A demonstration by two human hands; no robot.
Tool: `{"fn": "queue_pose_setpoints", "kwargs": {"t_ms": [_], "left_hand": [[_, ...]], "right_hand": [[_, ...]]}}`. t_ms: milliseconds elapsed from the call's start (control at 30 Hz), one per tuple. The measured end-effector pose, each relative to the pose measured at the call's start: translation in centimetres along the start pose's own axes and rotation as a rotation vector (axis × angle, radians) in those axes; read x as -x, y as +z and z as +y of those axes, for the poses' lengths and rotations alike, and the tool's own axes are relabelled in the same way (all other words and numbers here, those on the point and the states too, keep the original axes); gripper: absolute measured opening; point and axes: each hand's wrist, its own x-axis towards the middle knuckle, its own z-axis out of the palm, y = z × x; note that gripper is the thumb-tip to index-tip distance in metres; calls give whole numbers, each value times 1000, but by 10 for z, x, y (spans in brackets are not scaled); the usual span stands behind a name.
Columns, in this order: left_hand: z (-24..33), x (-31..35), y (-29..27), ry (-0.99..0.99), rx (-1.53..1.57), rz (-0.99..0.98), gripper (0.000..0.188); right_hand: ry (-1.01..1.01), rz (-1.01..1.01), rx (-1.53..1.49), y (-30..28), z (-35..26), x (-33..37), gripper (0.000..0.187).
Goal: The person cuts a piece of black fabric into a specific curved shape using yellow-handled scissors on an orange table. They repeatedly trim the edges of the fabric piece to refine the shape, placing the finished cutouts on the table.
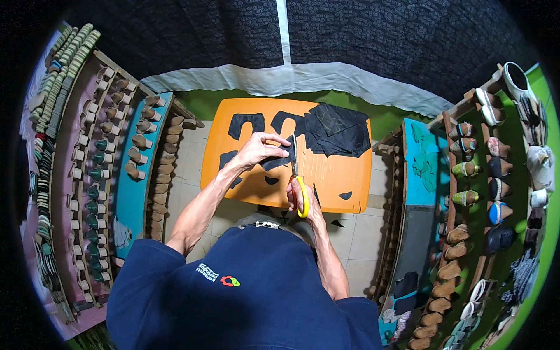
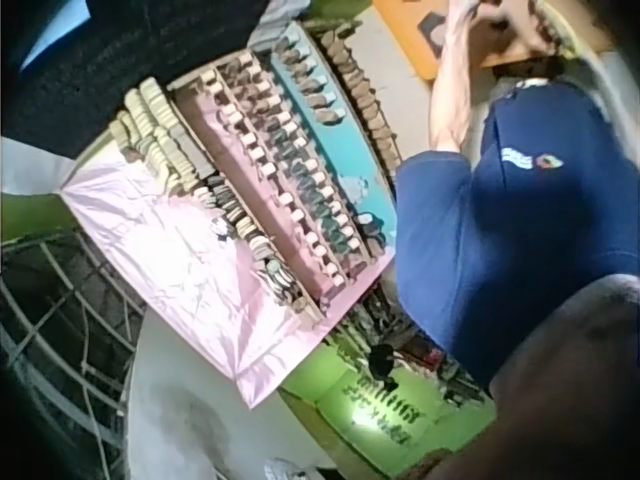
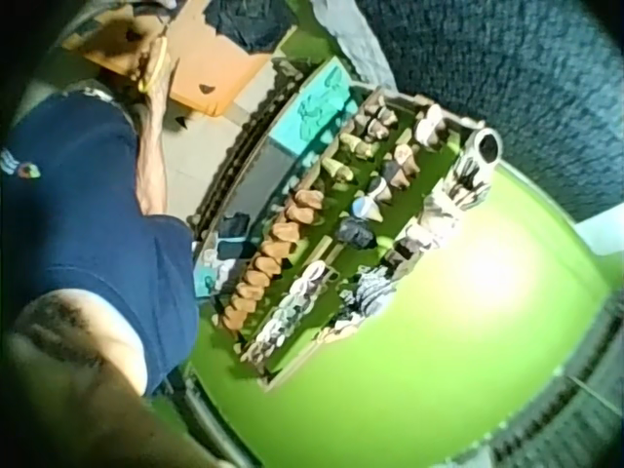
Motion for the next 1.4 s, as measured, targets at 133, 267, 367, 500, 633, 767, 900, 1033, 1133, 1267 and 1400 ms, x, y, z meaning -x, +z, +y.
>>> {"fn": "queue_pose_setpoints", "kwargs": {"t_ms": [133, 267, 367, 500, 633, 767, 900, 1033, 1133, 1267, 1400], "left_hand": [[-1, 1, 5, -5, 64, 14, 35], [-6, 1, 9, 6, 112, 24, 38], [-7, 2, 12, 11, 151, 39, 40], [-12, 3, 15, 36, 199, 64, 42], [-15, 1, 13, 18, 211, 52, 43], [-15, -1, 8, 2, 191, 48, 45], [-19, -5, 1, 6, 130, 34, 47], [-13, -3, -1, -5, 127, 18, 50], [-8, -2, -2, -3, 103, -3, 52], [-5, -2, -5, -29, 104, -13, 52], [-9, -3, -7, -37, 107, -30, 49]], "right_hand": [[-27, 36, 20, 3, 0, 0, 62], [18, 70, -93, 2, 4, -3, 56], [30, 81, -99, 1, 6, -6, 56], [4, 99, -56, 4, 2, -5, 57], [25, 129, -30, 5, -1, -6, 57], [38, 139, -11, 3, 1, -7, 57], [70, 163, 5, 2, -1, -7, 55], [89, 175, -12, 2, -5, -6, 50], [126, 183, -13, 1, -10, -5, 48], [108, 164, -2, -1, -10, -3, 48], [99, 177, 26, -4, -6, -1, 49]]}}
